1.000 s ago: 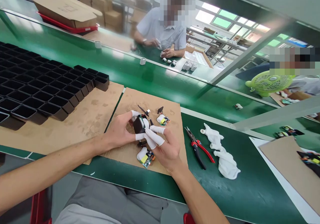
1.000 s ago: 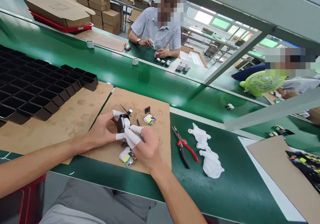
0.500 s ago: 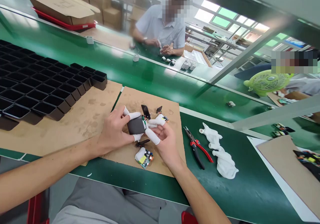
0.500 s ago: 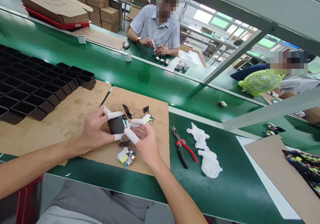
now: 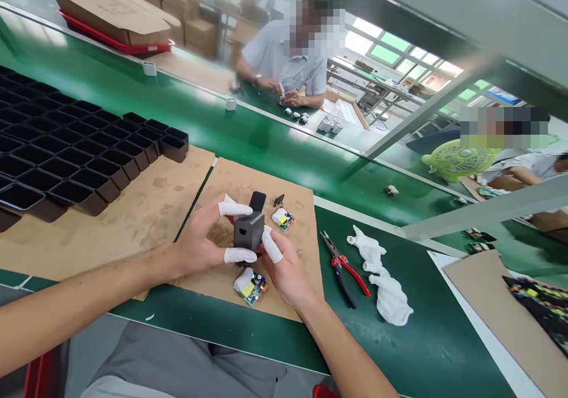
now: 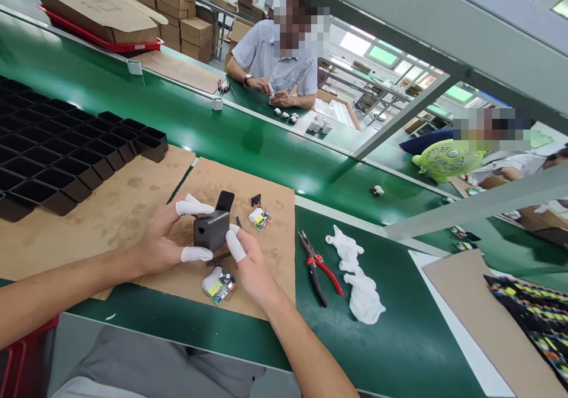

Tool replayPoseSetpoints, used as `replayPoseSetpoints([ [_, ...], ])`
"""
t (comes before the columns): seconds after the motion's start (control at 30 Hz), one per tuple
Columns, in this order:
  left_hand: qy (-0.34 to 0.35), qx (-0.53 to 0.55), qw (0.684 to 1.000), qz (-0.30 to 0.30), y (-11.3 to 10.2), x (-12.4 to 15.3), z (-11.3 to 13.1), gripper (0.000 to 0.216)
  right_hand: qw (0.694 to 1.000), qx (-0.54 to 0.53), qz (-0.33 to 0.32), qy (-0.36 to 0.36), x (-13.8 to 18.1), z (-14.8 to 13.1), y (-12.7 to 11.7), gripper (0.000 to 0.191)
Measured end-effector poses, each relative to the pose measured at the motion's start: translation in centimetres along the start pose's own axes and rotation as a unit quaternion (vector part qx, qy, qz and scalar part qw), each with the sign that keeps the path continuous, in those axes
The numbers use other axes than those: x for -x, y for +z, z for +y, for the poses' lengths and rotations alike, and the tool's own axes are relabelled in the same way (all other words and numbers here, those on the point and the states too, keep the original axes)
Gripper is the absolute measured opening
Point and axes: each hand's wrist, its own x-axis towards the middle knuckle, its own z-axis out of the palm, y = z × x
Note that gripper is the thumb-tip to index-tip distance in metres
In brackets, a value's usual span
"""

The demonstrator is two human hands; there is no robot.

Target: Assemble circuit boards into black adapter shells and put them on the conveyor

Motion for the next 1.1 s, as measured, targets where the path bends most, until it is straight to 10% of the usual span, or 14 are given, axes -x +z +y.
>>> replayPoseSetpoints([
  [0.37,-0.225,0.014,0.974,-0.001,0.9,0.2,1.5,0.043,0.997,-0.056,0.045,0.004,-0.8,-0.5,0.4,0.049],
  [1.1,-0.253,0.223,0.936,-0.099,0.9,-0.2,1.1,0.046,0.999,-0.024,0.023,-0.008,-0.3,-0.4,0.1,0.05],
])
